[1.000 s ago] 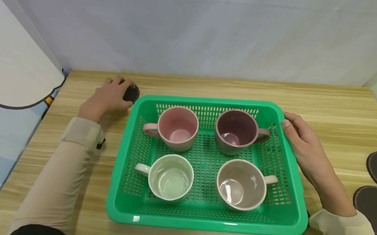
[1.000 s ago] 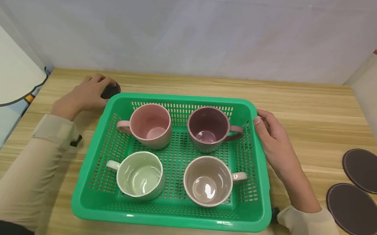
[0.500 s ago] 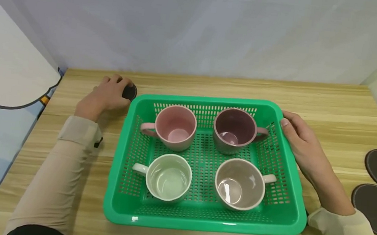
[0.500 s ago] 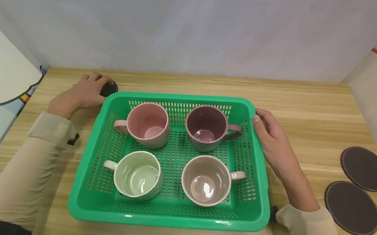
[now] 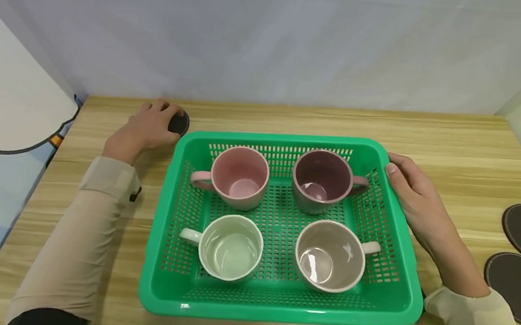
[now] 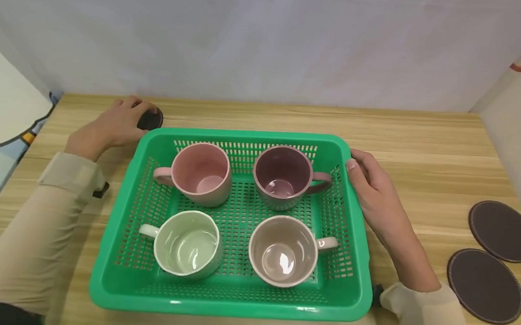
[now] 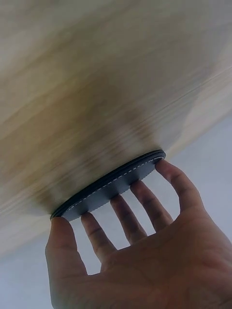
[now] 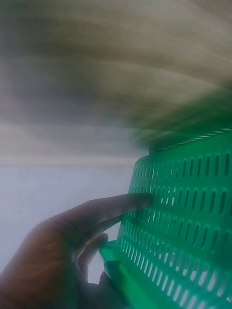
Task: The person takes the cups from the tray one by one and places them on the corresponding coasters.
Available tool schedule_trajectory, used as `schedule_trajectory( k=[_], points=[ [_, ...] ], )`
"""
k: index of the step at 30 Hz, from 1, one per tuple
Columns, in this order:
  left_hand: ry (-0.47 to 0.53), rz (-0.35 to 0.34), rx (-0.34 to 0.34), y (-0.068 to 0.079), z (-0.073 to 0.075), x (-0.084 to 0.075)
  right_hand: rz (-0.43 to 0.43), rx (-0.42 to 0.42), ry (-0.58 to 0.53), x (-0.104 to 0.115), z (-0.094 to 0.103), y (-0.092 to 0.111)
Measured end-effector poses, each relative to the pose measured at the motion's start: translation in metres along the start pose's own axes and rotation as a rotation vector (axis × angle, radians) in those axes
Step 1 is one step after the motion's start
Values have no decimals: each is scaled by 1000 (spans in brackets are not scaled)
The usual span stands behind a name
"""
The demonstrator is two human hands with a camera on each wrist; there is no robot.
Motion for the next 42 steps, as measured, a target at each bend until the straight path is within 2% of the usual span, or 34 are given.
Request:
schedule_trajectory(
  k=[13, 21, 28, 32, 42],
  points=[
    [-8, -62, -18, -7, 1, -9, -17, -5, 11, 1, 0, 1],
    [9, -57, -9, -11, 3, -21, -9, -11, -28, 1, 0, 1],
    [18, -62, -24, -17, 0, -23, -1, -7, 0, 0, -1, 0],
    [28, -64, -45, -16, -3, -23, 2, -4, -5, 0, -3, 0],
    [53, -77, -42, -9, -4, -21, -1, 5, -16, 0, -6, 0]
  ],
)
Point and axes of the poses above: each hand's wrist, its own y-axis away from the middle knuckle, its own z-axis out of the back of the hand, x = y × z, the point moved 1 cm from there along -y, towards the middle knuckle, and after that the axes turned 8 degrees about -y, right-handed, at the moved point
